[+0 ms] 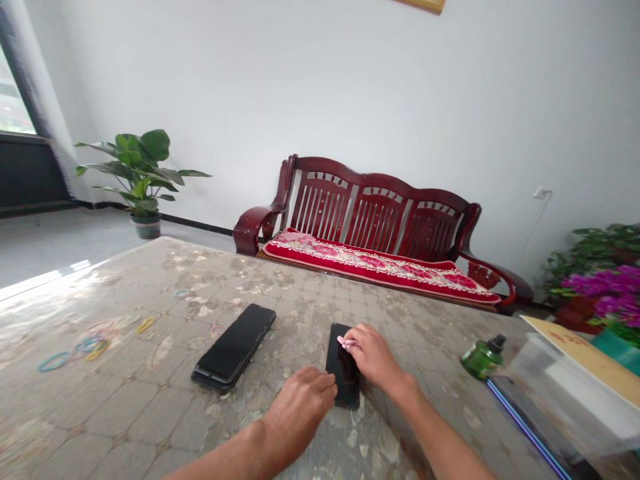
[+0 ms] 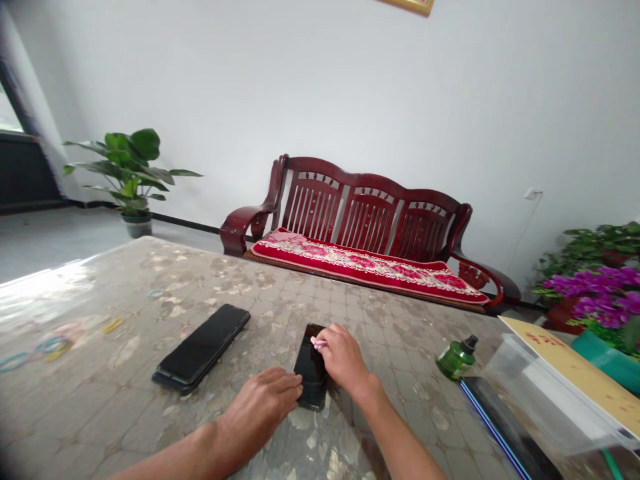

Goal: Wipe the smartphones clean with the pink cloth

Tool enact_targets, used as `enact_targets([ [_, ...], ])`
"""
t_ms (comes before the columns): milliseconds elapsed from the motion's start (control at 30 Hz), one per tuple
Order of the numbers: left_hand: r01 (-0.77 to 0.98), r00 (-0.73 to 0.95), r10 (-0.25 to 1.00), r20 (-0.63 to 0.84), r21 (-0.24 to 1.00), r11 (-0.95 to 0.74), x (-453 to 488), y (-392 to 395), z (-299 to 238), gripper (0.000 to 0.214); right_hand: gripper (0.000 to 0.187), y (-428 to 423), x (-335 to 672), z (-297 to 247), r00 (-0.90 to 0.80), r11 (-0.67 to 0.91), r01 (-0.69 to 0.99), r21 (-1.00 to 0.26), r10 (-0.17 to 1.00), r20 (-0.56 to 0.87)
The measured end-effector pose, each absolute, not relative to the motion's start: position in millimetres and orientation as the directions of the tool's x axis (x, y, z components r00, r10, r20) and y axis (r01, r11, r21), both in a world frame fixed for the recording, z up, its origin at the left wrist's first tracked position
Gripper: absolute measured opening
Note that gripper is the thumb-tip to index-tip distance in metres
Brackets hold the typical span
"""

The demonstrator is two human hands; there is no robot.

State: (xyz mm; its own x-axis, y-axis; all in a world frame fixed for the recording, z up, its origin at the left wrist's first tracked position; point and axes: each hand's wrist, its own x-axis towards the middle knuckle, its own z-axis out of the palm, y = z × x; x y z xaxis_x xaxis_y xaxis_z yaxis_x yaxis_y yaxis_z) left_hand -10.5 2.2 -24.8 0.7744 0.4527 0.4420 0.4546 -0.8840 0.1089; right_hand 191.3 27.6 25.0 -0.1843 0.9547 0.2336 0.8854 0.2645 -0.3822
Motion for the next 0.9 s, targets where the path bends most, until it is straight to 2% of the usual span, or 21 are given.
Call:
enact_targets([
  [200, 0.451, 0.765, 0.449, 0.461, 0.114, -0.885, -10.0, 2.2, -25.7, 0.012, 0.016, 8.6, 194.8, 24.3, -0.322, 0.366, 0.837, -0.406, 0.930, 0.177],
  [433, 0.460, 0.764, 0.461, 0.450, 0.120, -0.880, -10.8, 1.0, -23.4, 0.010, 0.023, 25.8, 195.7, 24.1, -0.180, 0.261, 0.886, -0.383, 0.955, 0.236],
  [733, 0.458, 0.757, 0.453, 0.471, 0.111, -0.882, -9.9, 2.1, -21.9, 0.012, 0.015, -1.0, 202.0, 22.6, -0.276, 0.335, 0.807, -0.486, 0.942, 0.191],
  [900, 0.482, 0.745, 0.469, 0.474, 0.103, -0.870, -9.1, 4.4, -21.5, 0.014, 0.019, 7.8, 199.5, 25.5, -0.219, 0.302, 0.841, -0.449, 0.949, 0.227],
])
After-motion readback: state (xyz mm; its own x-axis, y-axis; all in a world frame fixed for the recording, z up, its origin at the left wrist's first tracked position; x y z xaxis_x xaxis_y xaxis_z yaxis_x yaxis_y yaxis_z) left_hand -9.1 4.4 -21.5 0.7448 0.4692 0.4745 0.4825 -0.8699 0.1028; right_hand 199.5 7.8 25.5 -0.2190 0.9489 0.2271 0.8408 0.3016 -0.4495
